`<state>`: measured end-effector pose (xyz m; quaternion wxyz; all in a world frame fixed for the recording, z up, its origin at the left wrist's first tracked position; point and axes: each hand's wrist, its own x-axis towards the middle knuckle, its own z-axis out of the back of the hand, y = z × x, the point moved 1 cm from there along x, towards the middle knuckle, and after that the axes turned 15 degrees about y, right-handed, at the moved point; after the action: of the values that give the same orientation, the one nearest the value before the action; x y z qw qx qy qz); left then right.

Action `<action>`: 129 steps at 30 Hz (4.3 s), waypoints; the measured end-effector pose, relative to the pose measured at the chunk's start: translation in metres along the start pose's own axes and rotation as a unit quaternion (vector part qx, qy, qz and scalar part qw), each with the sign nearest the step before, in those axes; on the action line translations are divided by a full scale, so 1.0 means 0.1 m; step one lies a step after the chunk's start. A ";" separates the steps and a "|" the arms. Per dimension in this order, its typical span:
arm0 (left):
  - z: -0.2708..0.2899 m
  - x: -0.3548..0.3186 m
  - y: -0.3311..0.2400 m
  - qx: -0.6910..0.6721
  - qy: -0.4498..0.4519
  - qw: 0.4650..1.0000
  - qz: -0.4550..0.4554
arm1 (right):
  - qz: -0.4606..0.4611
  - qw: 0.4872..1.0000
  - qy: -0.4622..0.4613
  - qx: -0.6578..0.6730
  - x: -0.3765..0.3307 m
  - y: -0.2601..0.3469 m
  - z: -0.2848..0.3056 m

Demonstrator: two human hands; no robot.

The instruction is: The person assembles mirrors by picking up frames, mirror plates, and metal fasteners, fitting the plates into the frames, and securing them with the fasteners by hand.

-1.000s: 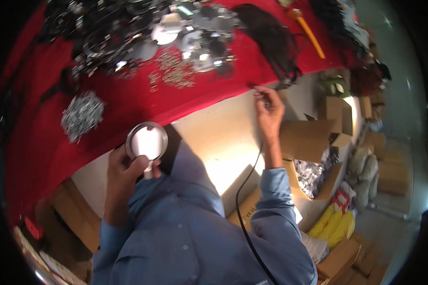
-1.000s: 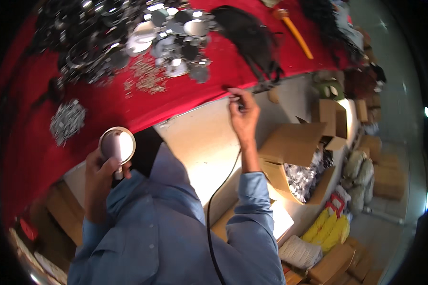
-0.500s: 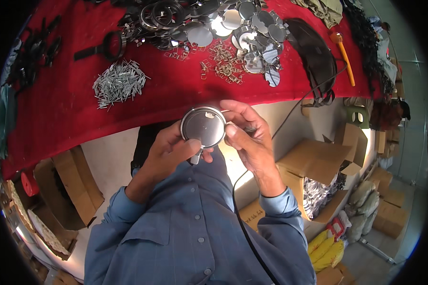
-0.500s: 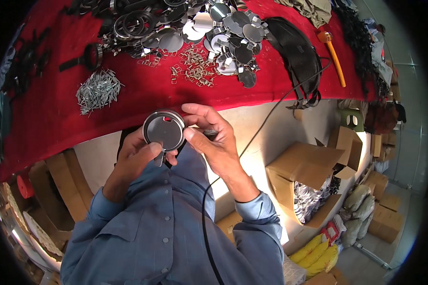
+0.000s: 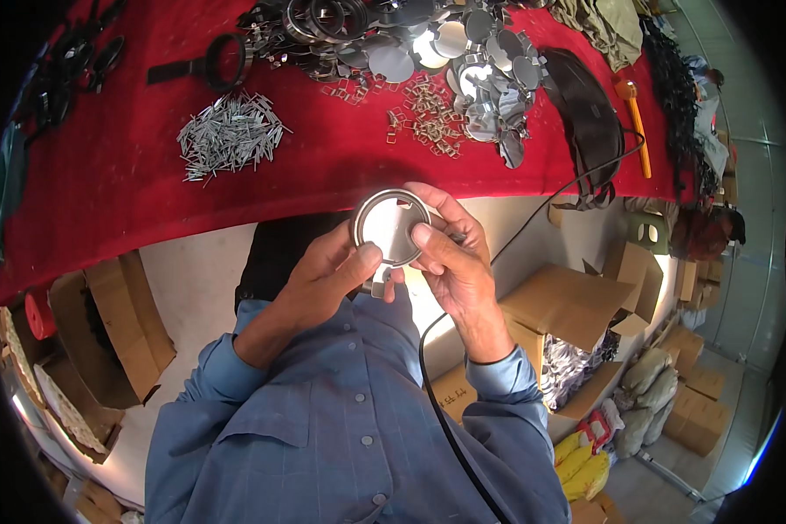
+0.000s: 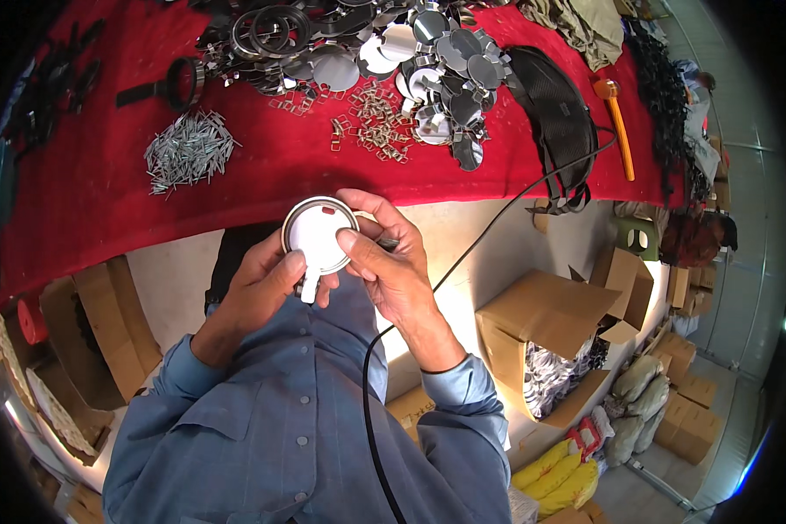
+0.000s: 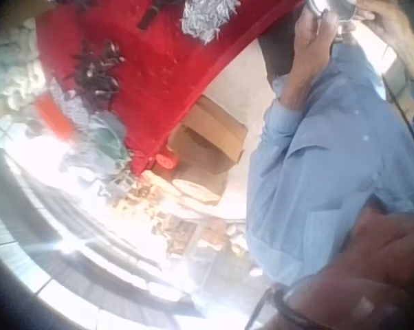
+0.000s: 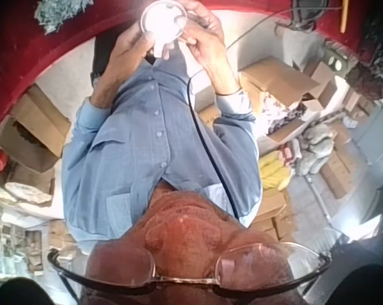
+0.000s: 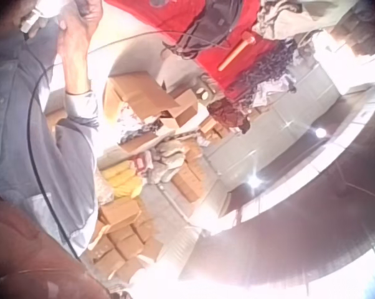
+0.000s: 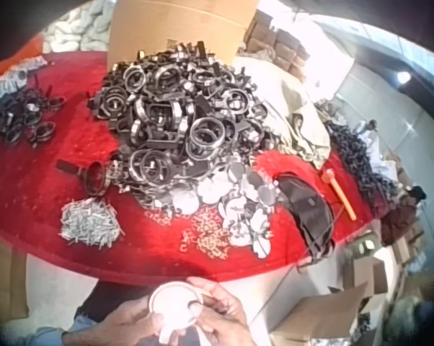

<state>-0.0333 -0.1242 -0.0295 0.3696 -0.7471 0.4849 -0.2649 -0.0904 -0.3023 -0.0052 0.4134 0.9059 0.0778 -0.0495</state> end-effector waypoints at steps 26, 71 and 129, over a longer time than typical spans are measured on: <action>-0.10 0.04 0.04 0.005 -0.046 0.999 0.015 | 0.065 0.977 -0.065 -0.190 -0.03 -0.10 -0.02; 0.23 -0.08 -0.38 -0.013 -0.057 0.996 -0.071 | 0.046 0.893 -0.119 -0.431 0.51 0.05 0.11; 0.56 0.34 -0.47 -0.117 -0.063 0.991 -0.012 | 0.150 0.846 -0.033 -0.511 0.61 0.29 -0.24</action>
<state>0.0467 -0.1271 -0.0232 0.3062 -0.8062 0.4794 -0.1628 -0.0244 -0.2965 0.0224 0.8223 0.5653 -0.0582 0.0302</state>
